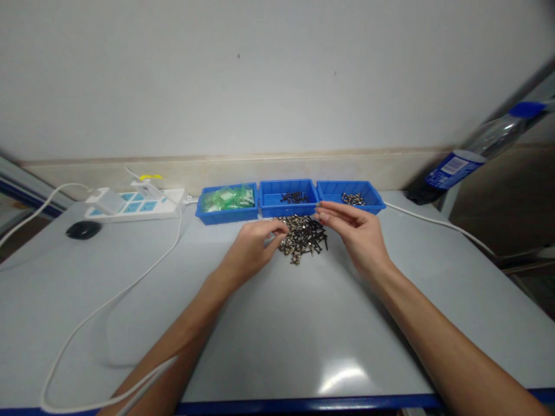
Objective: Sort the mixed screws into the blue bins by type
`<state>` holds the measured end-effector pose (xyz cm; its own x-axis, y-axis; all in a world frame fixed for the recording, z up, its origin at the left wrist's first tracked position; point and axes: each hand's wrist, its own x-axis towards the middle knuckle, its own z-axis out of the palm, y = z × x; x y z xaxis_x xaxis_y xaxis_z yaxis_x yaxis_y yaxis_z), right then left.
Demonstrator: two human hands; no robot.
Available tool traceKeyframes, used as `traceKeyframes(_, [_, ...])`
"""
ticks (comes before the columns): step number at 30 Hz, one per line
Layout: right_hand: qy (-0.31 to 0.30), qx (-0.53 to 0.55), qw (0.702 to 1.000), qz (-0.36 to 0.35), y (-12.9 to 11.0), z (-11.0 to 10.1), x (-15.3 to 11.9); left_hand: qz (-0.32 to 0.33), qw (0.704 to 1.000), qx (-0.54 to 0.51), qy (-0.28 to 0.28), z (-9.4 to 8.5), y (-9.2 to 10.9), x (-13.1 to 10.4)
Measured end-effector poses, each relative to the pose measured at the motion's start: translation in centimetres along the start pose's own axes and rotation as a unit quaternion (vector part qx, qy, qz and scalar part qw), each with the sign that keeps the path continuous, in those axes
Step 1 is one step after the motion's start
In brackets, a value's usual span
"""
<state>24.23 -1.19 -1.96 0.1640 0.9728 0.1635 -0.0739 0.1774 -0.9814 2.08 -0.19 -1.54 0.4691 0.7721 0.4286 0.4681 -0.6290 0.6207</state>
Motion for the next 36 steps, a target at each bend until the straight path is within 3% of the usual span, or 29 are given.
traceKeyframes(2, [0.053, -0.023, 0.998, -0.03, -0.2, -0.6, 0.5, 0.031, 0.998, 0.06, -0.006, 0.1, -0.5, -0.1])
traceKeyframes(4, [0.047, -0.08, 0.995, -0.031, -0.5, -1.4, 0.9, 0.043, 0.996, 0.081, -0.009, 0.4, -0.8, -0.2])
traceKeyframes(6, [-0.019, -0.173, 0.985, -0.021, -0.9, -2.2, 1.1, 0.048, 0.995, 0.091, -0.012, 0.6, -0.9, -0.4])
traceKeyframes(10, [-0.174, -0.344, 0.923, -0.003, -1.1, -3.3, 0.8, 0.053, 0.993, 0.102, -0.025, 0.9, -0.6, -0.5])
traceKeyframes(14, [-0.198, -0.407, 0.891, -0.002, -0.6, -3.3, 0.5, 0.055, 0.991, 0.115, -0.032, 1.0, -0.1, -0.4])
traceKeyframes(21, [-0.18, -0.42, 0.889, 0.032, -1.1, -3.3, 0.8, 0.058, 0.99, 0.122, -0.027, 1.3, 0.4, -0.3])
traceKeyframes(29, [-0.137, -0.416, 0.899, 0.019, -0.5, -3.8, 0.8, 0.065, 0.99, 0.119, -0.034, 1.7, 1.4, 0.0])
traceKeyframes(36, [-0.19, -0.137, 0.965, 0.119, -1.5, -3.6, 1.2, 0.02, 0.999, 0.007, -0.031, 1.7, 3.0, 2.0])
